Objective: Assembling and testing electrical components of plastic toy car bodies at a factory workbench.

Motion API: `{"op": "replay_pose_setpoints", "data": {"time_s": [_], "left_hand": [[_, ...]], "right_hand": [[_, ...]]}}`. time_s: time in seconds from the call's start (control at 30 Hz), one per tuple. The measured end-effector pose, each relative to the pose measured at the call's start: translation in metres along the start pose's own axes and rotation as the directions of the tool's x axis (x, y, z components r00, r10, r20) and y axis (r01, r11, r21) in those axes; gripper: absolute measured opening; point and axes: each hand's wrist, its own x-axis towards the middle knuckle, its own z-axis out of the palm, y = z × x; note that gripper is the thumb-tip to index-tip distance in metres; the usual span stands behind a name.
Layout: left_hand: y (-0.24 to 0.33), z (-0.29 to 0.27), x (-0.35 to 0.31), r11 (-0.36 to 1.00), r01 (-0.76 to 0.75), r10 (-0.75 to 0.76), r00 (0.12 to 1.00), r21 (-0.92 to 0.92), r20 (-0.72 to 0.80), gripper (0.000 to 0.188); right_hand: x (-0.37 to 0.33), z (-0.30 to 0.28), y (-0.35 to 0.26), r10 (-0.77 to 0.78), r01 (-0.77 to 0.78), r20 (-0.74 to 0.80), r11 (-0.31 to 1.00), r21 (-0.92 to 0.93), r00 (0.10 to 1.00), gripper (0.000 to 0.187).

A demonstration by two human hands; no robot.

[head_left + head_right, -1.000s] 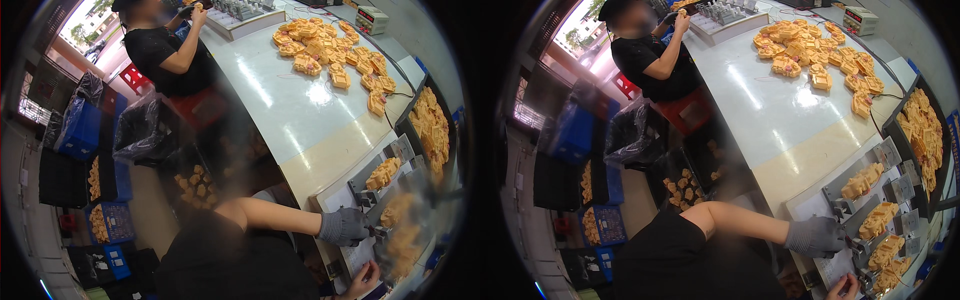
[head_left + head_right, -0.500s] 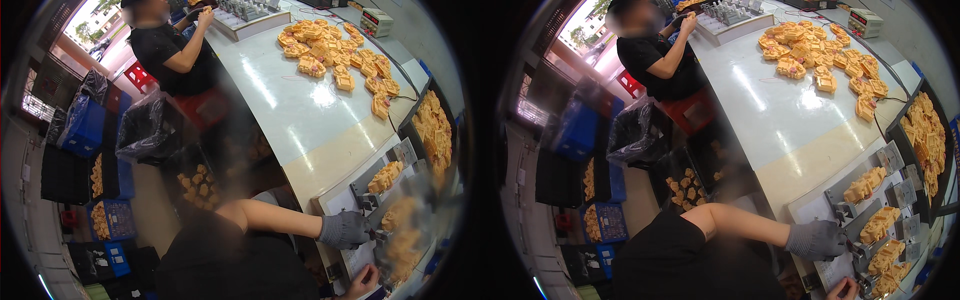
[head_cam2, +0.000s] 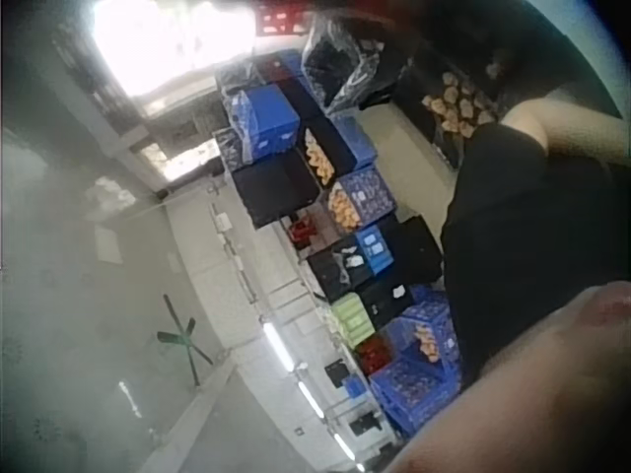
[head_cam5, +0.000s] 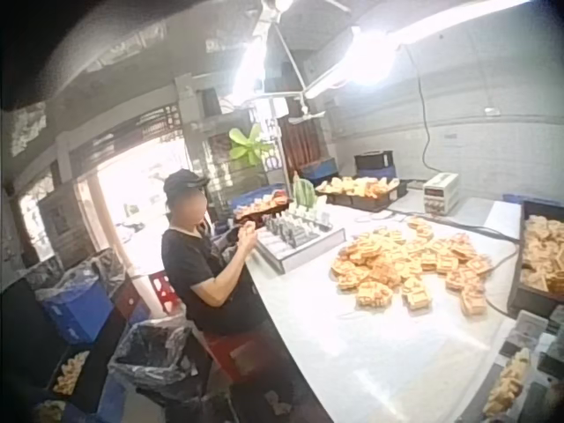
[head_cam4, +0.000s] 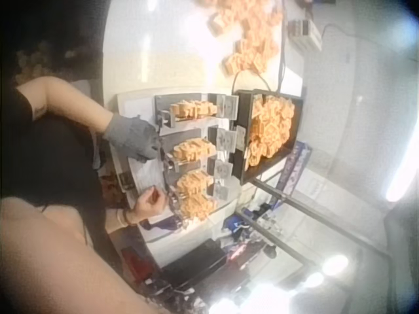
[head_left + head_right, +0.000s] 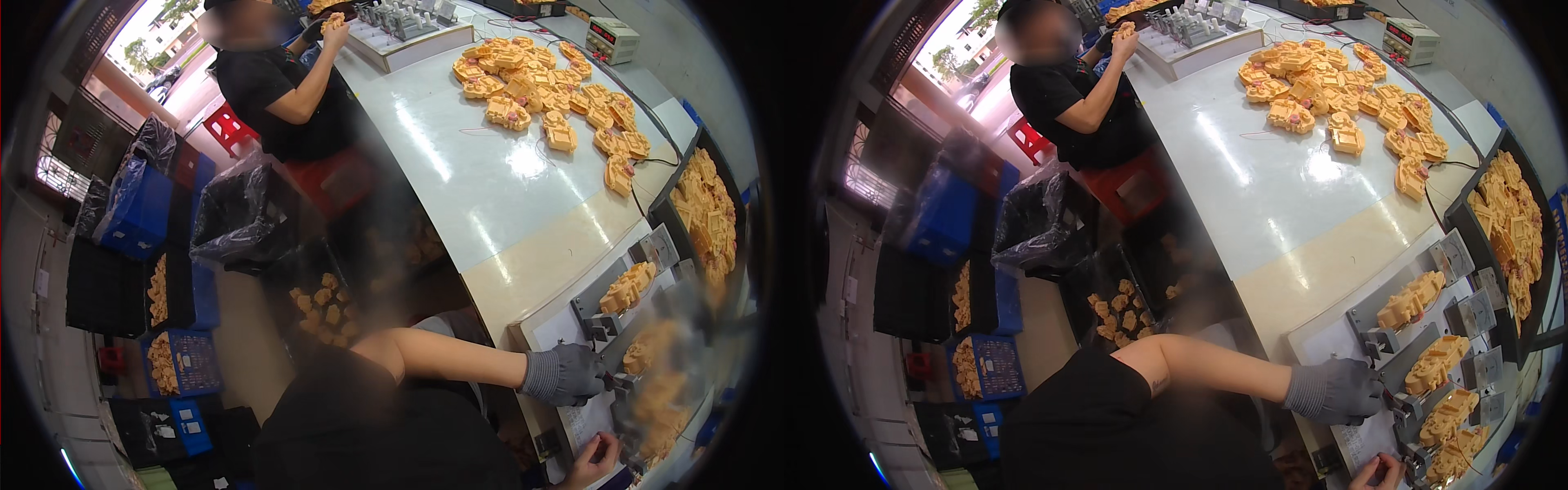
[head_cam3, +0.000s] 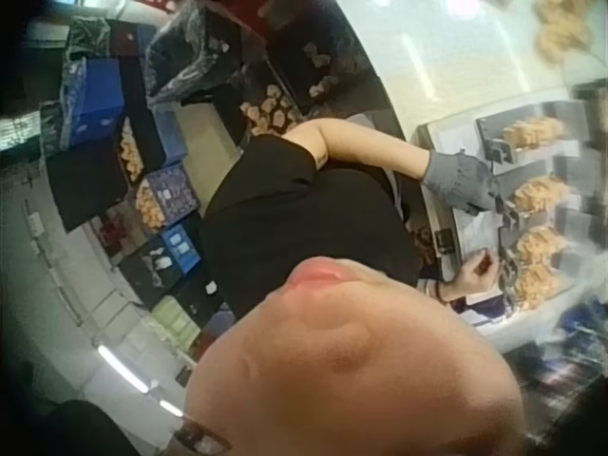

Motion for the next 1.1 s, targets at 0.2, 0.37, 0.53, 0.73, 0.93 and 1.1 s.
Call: {"op": "replay_pose_setpoints", "data": {"time_s": [0.2,0.37,0.53,0.73,0.93,1.1], "left_hand": [[0.001,-0.005,0.001,0.997,-0.064,0.063,0.998,-0.041,-0.025,0.021],[0.003,-0.011,-0.002,1.000,-0.018,0.017,0.999,-0.013,-0.045,0.021],[0.001,0.000,0.003,0.998,-0.064,0.064,0.997,-0.015,-0.053,0.020],[0.000,-0.005,-0.001,0.999,-0.029,0.029,0.999,0.017,-0.019,0.021],[0.002,-0.004,-0.002,0.999,-0.040,0.042,0.997,0.020,-0.067,0.022],[0.002,-0.003,-0.001,0.999,-0.033,0.035,0.998,0.024,-0.047,0.022]], "right_hand": [[-0.017,0.005,0.024,0.096,-0.097,0.024,0.995,0.032,0.995,0.007],[-0.014,0.010,0.024,0.122,-0.127,0.050,0.986,0.110,0.991,0.008],[-0.004,-0.005,-0.006,0.053,-0.050,-0.036,0.996,0.068,0.998,0.012],[0.003,-0.003,-0.009,0.035,-0.033,-0.017,0.997,0.070,0.999,0.013],[0.001,-0.004,-0.003,0.007,-0.007,-0.010,0.999,0.041,1.000,0.012],[0.001,-0.005,-0.002,-0.006,0.005,0.003,1.000,0.028,1.000,0.012]]}}
